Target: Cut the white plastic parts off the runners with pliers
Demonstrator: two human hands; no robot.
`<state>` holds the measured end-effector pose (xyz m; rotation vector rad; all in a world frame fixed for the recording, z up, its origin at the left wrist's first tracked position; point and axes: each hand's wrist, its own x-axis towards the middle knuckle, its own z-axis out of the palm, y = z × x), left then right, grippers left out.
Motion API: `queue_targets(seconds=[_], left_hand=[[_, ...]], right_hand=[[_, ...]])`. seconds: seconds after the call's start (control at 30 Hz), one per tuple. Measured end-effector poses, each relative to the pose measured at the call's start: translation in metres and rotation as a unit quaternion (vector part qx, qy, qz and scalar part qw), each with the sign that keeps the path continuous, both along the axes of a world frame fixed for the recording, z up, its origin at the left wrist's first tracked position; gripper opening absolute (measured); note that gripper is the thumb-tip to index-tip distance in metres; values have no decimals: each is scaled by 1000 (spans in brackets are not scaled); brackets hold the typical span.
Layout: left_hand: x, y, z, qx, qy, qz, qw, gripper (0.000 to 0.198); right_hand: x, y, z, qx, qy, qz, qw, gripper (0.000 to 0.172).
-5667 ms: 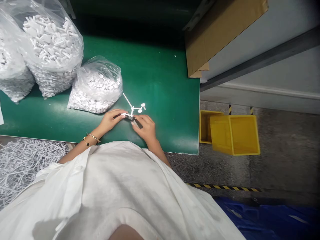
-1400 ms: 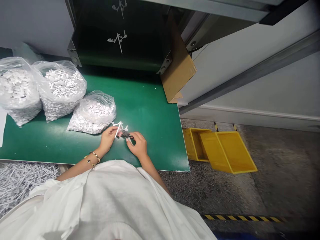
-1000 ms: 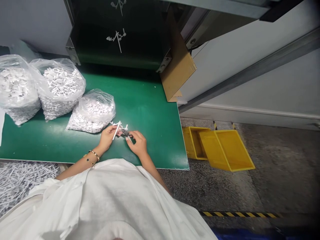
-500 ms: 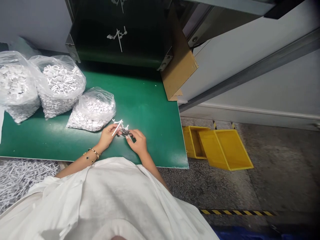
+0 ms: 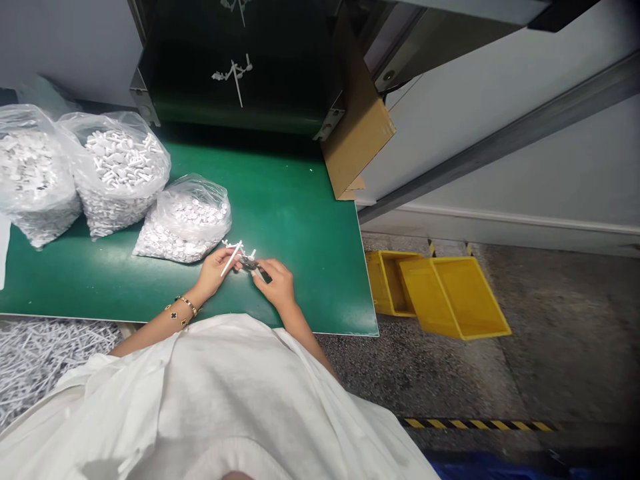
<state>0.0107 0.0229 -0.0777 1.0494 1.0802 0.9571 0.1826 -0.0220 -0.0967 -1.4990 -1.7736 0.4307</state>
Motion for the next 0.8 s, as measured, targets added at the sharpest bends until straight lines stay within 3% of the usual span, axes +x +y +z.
queue_targets(seconds=[0.43,0.8], left_hand=[[-1,0,1,22,25,-26,999,30],[-3,1,-9,37,16,-24,999,24]], right_hand=[[-1,-3,4,39,-21,-14,999,21],[0,-2,3,5,6,-12,1000,20]])
